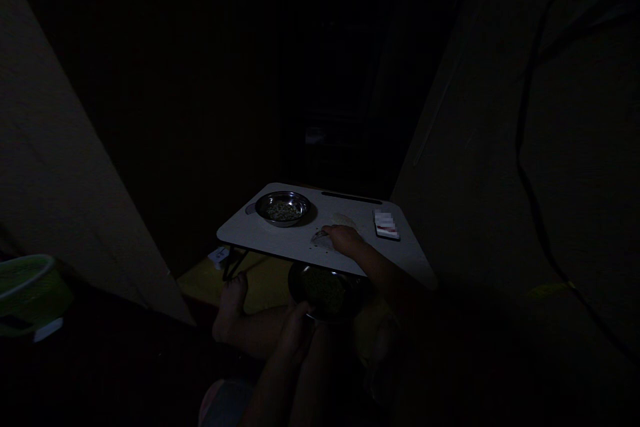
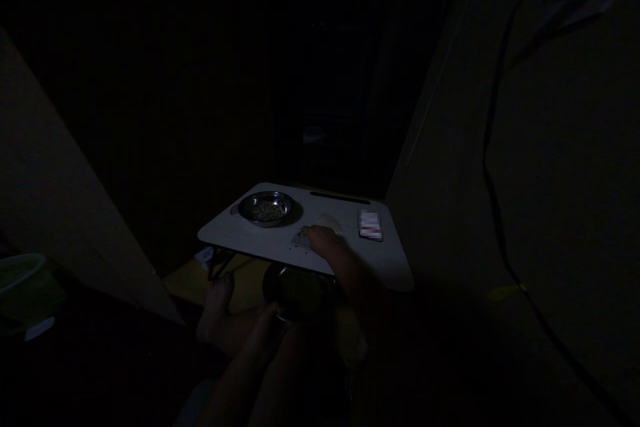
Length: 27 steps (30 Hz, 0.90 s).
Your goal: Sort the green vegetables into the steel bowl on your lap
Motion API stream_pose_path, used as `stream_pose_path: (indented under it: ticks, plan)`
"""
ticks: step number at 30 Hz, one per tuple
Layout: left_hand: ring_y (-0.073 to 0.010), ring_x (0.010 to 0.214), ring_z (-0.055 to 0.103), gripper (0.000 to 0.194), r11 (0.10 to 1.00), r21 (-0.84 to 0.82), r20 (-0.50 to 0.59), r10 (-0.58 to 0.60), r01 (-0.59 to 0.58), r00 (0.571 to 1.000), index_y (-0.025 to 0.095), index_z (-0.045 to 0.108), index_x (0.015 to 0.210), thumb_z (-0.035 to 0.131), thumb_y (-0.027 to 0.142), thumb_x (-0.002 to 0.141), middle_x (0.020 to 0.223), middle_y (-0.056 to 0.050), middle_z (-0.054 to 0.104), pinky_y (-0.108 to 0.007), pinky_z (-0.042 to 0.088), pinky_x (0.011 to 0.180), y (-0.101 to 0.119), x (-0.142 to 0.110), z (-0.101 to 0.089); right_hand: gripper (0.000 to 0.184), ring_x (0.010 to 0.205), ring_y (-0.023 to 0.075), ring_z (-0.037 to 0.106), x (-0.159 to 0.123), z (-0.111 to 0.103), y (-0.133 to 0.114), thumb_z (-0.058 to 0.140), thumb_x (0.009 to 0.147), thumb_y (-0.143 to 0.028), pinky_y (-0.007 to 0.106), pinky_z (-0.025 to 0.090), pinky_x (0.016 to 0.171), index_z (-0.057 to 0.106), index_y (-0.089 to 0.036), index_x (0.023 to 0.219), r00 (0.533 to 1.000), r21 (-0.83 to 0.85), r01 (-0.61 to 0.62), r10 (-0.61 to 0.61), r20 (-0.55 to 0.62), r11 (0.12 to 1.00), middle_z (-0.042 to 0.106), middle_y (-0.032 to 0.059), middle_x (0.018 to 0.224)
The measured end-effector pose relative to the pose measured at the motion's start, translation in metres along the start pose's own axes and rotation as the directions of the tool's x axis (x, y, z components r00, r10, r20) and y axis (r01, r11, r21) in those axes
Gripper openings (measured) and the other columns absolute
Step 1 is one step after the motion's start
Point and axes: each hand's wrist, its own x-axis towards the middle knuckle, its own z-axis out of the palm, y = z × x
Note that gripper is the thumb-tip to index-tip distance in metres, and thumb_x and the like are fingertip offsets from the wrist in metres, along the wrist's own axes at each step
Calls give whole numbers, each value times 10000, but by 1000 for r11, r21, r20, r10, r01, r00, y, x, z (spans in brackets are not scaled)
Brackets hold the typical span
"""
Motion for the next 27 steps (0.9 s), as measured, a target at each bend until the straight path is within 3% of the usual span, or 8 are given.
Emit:
stream_pose_path:
  ticks: [4,14,24,27]
  plan:
    - [-62,576,469,165,999,-25,-2,-20,20,1000,148,468,688,502,93,537,632,25,515,-191,348,541,1,1,0,393,922,179,521,2,1,-4,365,765,-149,258,372,697,448,-226,1141,1000,13,9,-9,7,1000,561,62,1064]
    - [-68,529,451,71,999,40,-23,-27,28,999,143,449,608,489,121,553,531,23,473,-207,359,533,-3,3,-3,360,942,177,511,-2,2,-14,381,775,-194,251,360,703,474,-239,1120,991,77,126,-129,33,989,559,42,1080]
    - [-131,658,525,290,999,-1,-50,-34,34,998,187,521,801,484,71,538,598,8,530,-241,407,598,4,-1,1,325,925,167,513,-15,2,-24,409,766,-216,239,347,695,509,-258,1072,970,164,229,-240,48,960,579,29,1030]
    - [-145,683,535,305,999,-23,-62,-27,26,998,214,519,804,474,53,549,578,12,534,-245,416,603,10,-6,7,329,914,160,517,-23,2,-15,399,771,-212,233,347,700,495,-249,1083,979,210,186,-198,37,960,577,29,1033]
